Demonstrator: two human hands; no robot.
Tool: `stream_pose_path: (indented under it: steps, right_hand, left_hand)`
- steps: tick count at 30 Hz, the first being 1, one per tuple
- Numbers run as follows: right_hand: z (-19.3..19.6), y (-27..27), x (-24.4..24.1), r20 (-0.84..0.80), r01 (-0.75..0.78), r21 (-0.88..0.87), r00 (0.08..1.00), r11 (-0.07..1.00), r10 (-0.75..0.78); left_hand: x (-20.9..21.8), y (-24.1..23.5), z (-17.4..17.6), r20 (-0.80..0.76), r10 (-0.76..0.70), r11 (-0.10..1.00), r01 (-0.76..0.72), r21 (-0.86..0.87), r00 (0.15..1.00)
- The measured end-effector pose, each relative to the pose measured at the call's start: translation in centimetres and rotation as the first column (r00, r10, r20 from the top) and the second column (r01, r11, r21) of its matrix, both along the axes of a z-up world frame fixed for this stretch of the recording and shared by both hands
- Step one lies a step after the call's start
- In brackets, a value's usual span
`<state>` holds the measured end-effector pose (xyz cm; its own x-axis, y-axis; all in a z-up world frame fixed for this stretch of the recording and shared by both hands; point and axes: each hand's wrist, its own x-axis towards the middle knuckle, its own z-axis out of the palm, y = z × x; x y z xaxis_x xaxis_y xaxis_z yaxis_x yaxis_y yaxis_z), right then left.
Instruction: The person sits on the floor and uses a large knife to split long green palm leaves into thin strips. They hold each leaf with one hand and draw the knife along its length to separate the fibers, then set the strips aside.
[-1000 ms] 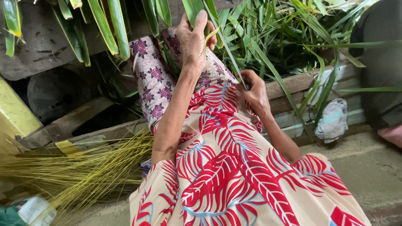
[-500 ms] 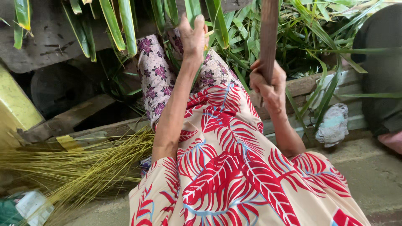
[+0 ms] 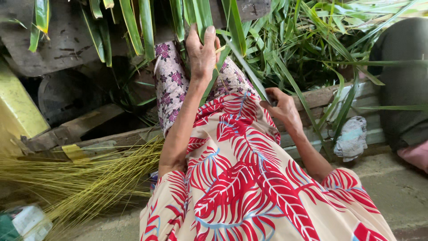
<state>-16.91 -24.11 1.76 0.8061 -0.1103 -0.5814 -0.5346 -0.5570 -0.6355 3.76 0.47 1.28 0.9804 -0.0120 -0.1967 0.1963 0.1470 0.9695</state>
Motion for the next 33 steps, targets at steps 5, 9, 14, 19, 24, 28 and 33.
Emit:
stream_pose_path:
  steps: [5, 9, 14, 19, 24, 28, 33]
  right_hand:
    - [-1.3, 2.3, 3.2, 0.255, 0.048, 0.173, 0.963, 0.984, -0.092]
    - [0.0, 4.5, 6.7, 0.344, 0.091, 0.199, 0.926, 0.976, -0.156]
    - [-0.9, 4.9, 9.2, 0.518, -0.029, 0.188, 0.852, 0.982, -0.074]
    - [-2.3, 3.6, 9.0, 0.548, -0.072, 0.199, 0.835, 0.977, -0.050]
    - [-1.5, 3.3, 8.2, 0.552, -0.103, 0.181, 0.834, 0.978, -0.015]
    - [-1.5, 3.2, 7.8, 0.533, -0.091, 0.175, 0.846, 0.980, -0.016]
    - [1.2, 2.5, 3.9, 0.473, -0.135, 0.182, 0.880, 0.974, 0.034]
  left_hand:
    - [-0.4, -0.1, 1.2, -0.178, 0.039, 0.977, -0.075, -0.199, 0.983]
    - [0.3, -0.3, 1.2, -0.294, 0.053, 0.942, -0.145, -0.301, 0.954]
    - [2.7, 0.1, 2.2, -0.433, -0.288, 0.867, 0.041, -0.496, 0.854]
    - [4.9, -0.4, 2.3, -0.525, -0.433, 0.778, 0.009, -0.629, 0.733]
    - [6.0, -2.3, -4.2, -0.361, -0.512, 0.499, -0.072, -0.864, 0.780]
    - [5.6, -3.0, -7.2, -0.380, -0.352, 0.608, -0.100, -0.788, 0.855]
    - [7.5, -2.4, -6.2, -0.381, -0.072, 0.901, -0.103, -0.421, 0.922]
